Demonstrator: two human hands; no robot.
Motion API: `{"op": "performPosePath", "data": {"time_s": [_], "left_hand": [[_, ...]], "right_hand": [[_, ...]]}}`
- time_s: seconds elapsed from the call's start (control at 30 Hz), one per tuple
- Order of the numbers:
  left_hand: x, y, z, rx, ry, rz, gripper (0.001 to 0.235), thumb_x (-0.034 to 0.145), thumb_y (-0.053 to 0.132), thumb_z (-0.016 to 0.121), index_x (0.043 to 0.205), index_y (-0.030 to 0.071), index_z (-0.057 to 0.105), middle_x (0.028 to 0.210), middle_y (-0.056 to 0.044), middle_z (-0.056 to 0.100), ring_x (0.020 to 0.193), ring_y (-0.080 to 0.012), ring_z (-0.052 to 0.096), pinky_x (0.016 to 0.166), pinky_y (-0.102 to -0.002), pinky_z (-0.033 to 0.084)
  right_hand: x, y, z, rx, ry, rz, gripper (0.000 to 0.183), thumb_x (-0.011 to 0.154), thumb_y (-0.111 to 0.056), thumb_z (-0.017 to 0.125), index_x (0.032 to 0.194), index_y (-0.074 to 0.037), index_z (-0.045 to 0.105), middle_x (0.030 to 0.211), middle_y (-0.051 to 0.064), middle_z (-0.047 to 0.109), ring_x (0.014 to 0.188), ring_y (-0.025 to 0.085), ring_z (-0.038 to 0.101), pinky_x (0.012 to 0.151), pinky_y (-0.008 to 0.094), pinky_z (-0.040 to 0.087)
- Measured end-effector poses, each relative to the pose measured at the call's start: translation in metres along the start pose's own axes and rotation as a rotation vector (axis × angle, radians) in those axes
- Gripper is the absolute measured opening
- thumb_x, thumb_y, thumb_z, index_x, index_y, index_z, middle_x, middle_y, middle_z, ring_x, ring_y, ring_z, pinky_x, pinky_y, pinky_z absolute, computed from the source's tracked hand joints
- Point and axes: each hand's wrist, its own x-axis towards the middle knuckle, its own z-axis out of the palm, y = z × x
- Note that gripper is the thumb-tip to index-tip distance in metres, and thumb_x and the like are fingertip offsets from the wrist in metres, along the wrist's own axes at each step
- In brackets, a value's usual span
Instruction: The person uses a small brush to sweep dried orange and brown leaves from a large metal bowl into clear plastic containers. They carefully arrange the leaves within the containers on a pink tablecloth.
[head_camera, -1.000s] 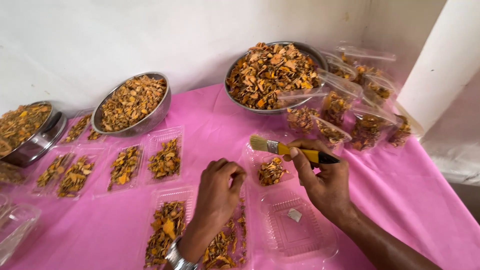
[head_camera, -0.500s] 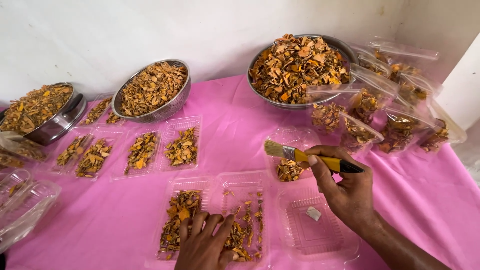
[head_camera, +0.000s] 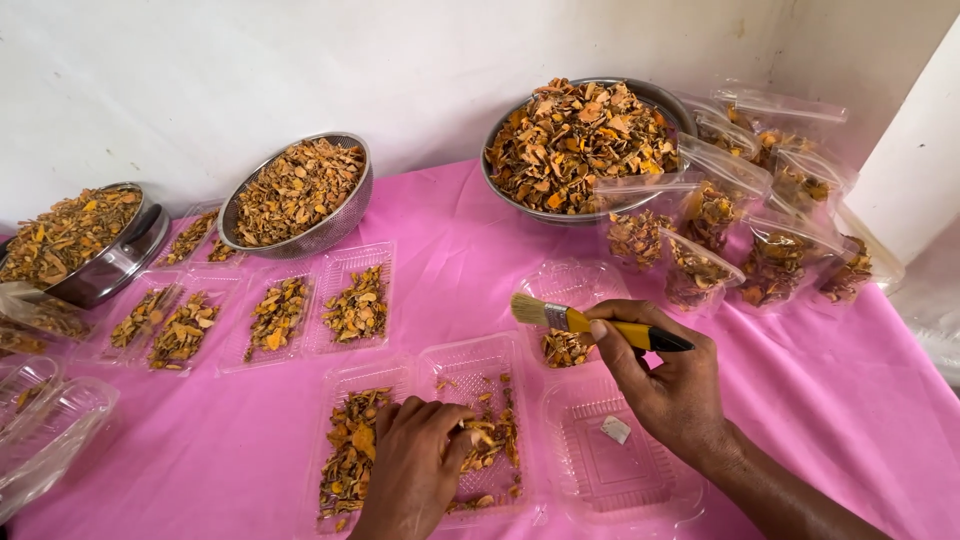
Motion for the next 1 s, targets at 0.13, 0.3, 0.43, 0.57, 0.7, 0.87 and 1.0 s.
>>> {"op": "performPosePath", "data": {"time_s": [0.13,0.3,0.43,0.57,0.7,0.87,1.0], "left_hand": [[0.002,-0.003,-0.006,-0.069,0.114,0.011,0.024,0.090,0.031,0.068,0.110,0.022,0.078,0.101,0.004,0.083,0.094,-0.0207,0.068,0.100,-0.042,0.037],[-0.006,-0.006,-0.017,-0.112,0.163,0.018,0.038,0.091,0.022,0.063,0.127,0.020,0.072,0.127,-0.001,0.077,0.116,-0.0242,0.066,0.109,-0.048,0.040],[-0.020,-0.026,0.009,0.120,0.256,0.049,0.030,0.087,0.022,0.070,0.118,0.020,0.071,0.117,0.000,0.069,0.115,-0.0278,0.059,0.099,-0.051,0.045],[-0.026,-0.030,0.036,0.359,0.018,0.039,0.033,0.094,0.047,0.064,0.112,0.021,0.070,0.108,-0.001,0.066,0.110,-0.0270,0.051,0.094,-0.051,0.038],[-0.019,-0.018,0.037,0.392,0.032,0.074,0.045,0.082,0.042,0.081,0.118,0.018,0.068,0.107,-0.002,0.066,0.109,-0.0296,0.050,0.099,-0.055,0.034],[-0.017,-0.017,0.029,0.321,0.058,0.065,0.014,0.089,0.027,0.071,0.101,0.021,0.070,0.102,0.001,0.069,0.103,-0.0256,0.053,0.094,-0.049,0.034],[-0.017,-0.022,0.019,0.222,0.118,0.016,0.009,0.092,0.031,0.063,0.086,0.026,0.068,0.085,0.007,0.069,0.093,-0.0224,0.055,0.089,-0.045,0.035]], "right_hand": [[0.001,-0.003,0.000,0.003,-0.009,-0.037,0.021,0.098,-0.020,0.063,0.106,-0.004,0.074,0.084,0.003,0.077,0.066,0.008,0.066,0.052,0.020,0.045],[-0.001,-0.003,0.000,0.011,-0.011,0.001,0.021,0.097,-0.021,0.064,0.105,-0.005,0.074,0.082,0.002,0.076,0.064,0.006,0.062,0.050,0.019,0.044],[-0.001,-0.002,0.001,0.023,-0.013,0.003,0.022,0.097,-0.022,0.064,0.106,-0.004,0.074,0.082,0.003,0.077,0.063,0.006,0.063,0.048,0.019,0.043],[-0.002,-0.001,0.002,0.047,-0.029,0.000,0.021,0.097,-0.020,0.065,0.107,-0.004,0.075,0.080,0.002,0.075,0.061,0.004,0.057,0.047,0.019,0.040],[-0.003,-0.001,0.002,0.002,-0.032,-0.036,0.019,0.097,-0.020,0.065,0.106,-0.007,0.075,0.079,-0.002,0.073,0.057,0.003,0.052,0.046,0.019,0.040],[-0.003,0.001,0.002,-0.032,-0.043,-0.072,0.019,0.097,-0.021,0.065,0.106,-0.008,0.075,0.080,-0.002,0.074,0.055,0.003,0.052,0.045,0.018,0.041],[-0.003,-0.002,0.002,0.003,-0.092,-0.067,0.018,0.096,-0.020,0.066,0.107,-0.008,0.075,0.086,-0.002,0.076,0.056,0.004,0.053,0.046,0.019,0.042]]}}
